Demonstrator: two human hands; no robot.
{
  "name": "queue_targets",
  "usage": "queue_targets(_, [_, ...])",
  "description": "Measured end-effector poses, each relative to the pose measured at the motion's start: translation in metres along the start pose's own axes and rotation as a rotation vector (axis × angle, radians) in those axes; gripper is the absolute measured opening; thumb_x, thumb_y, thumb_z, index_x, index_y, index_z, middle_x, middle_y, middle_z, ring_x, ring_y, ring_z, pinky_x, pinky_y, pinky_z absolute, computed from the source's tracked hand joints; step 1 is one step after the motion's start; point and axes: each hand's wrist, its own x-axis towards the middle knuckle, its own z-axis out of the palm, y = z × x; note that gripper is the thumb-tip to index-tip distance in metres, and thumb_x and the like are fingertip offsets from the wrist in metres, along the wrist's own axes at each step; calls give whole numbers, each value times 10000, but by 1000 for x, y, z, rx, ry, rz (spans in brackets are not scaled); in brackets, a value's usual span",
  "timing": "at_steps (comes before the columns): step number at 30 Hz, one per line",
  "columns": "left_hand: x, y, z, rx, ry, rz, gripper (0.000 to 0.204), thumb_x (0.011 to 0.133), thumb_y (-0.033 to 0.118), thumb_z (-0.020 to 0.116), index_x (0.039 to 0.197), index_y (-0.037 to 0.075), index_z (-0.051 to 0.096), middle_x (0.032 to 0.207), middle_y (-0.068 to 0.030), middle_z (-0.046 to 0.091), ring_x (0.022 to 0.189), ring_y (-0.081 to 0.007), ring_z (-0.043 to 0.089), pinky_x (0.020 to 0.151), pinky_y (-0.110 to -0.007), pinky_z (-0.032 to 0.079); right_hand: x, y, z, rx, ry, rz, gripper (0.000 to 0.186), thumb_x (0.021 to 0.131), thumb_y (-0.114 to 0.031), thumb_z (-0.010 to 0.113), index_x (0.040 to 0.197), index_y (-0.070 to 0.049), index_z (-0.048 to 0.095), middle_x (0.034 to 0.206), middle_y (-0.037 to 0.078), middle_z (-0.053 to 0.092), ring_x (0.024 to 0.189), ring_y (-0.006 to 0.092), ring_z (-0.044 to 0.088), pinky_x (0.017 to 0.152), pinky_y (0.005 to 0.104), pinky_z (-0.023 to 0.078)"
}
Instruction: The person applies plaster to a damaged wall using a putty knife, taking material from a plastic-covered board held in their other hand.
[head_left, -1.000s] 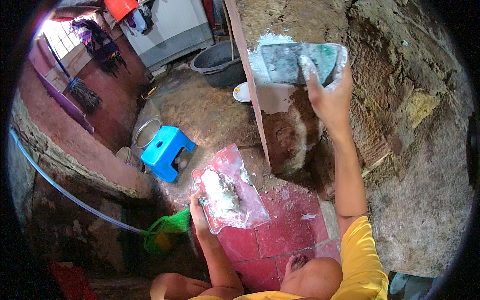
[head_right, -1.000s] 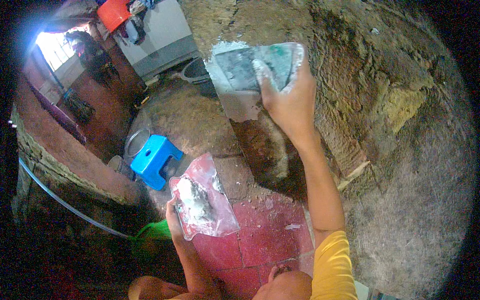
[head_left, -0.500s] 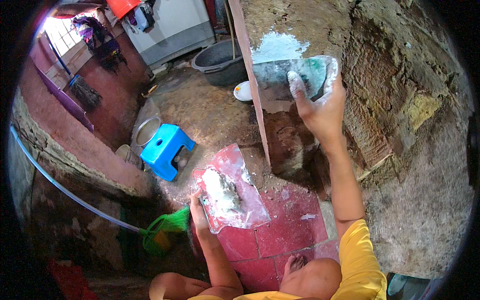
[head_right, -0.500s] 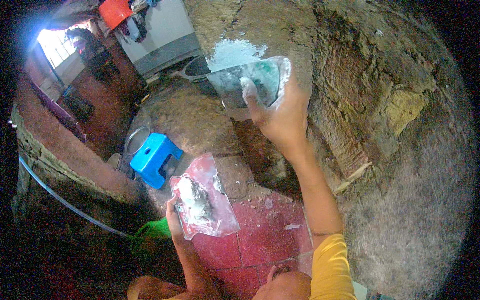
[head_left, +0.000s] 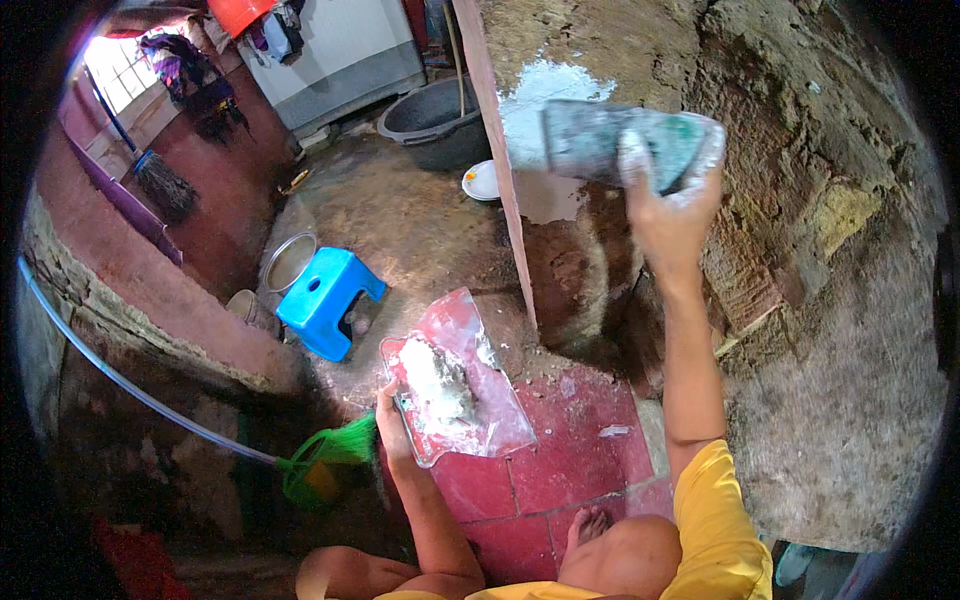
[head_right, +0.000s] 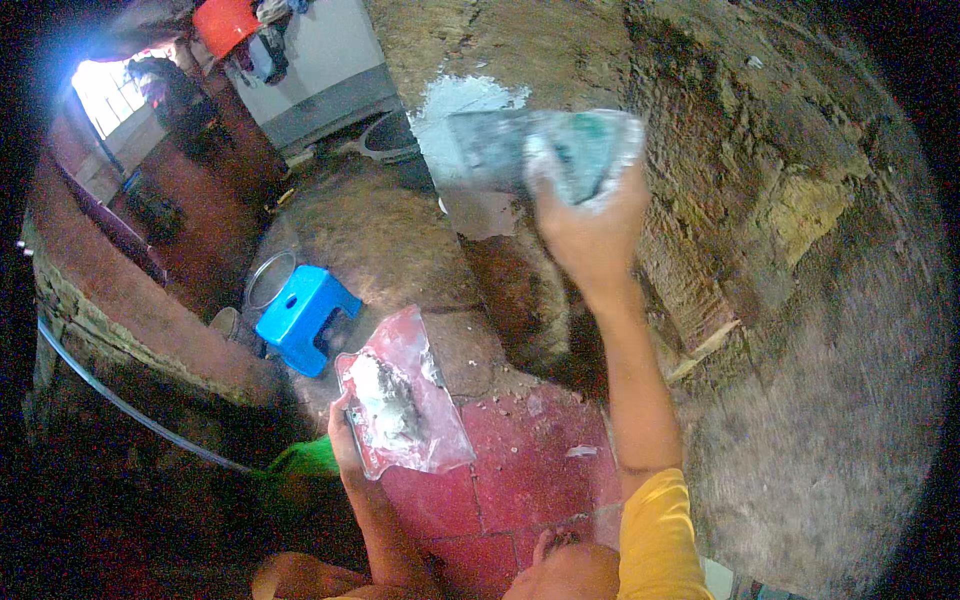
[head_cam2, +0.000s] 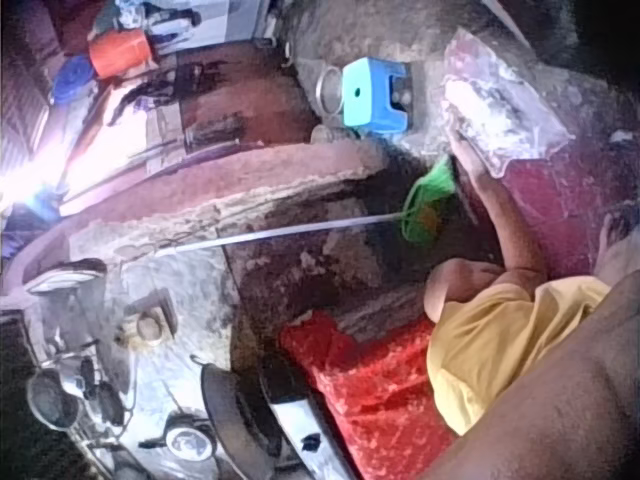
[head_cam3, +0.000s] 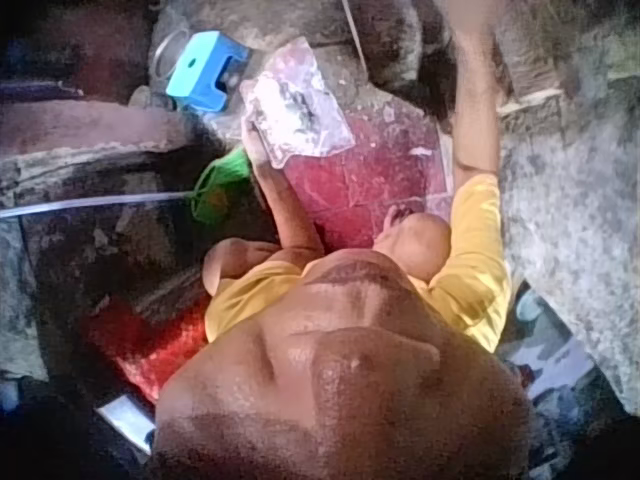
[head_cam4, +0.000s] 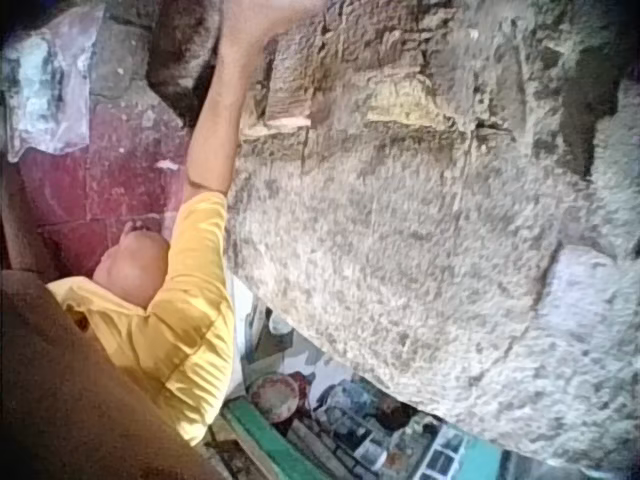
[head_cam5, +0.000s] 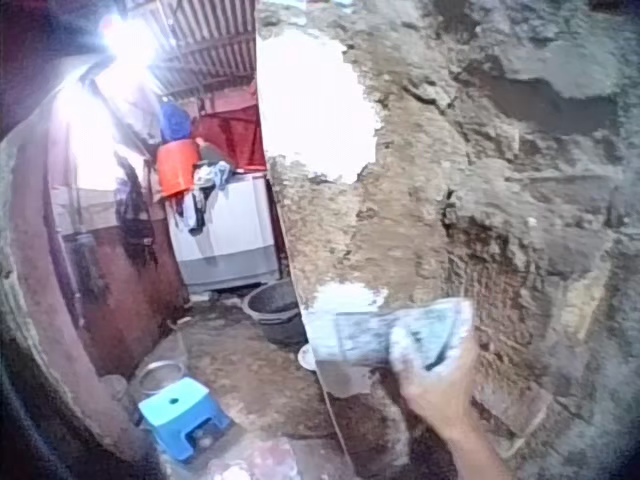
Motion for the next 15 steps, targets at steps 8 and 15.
queue_targets(8, [7,0,-15,20,-13,-12,281,802,208,439,967,-9,506,897,-81,567,790,-177,558,738,-300,448,5,-2,18,3,-102,-52,400,698,-122,651,994,9,416,880,77,523,789,125,497,720,244,407])
queue_targets(15, [10,1,-37,136,21,62,285,800,205,454,981,-9,503,900,-90,569,789,-184,560,724,-306,454,18,6,-1,102,269,-44,354,666,-156,667,903,5,460,806,107,551,713,179,526,658,293,430])
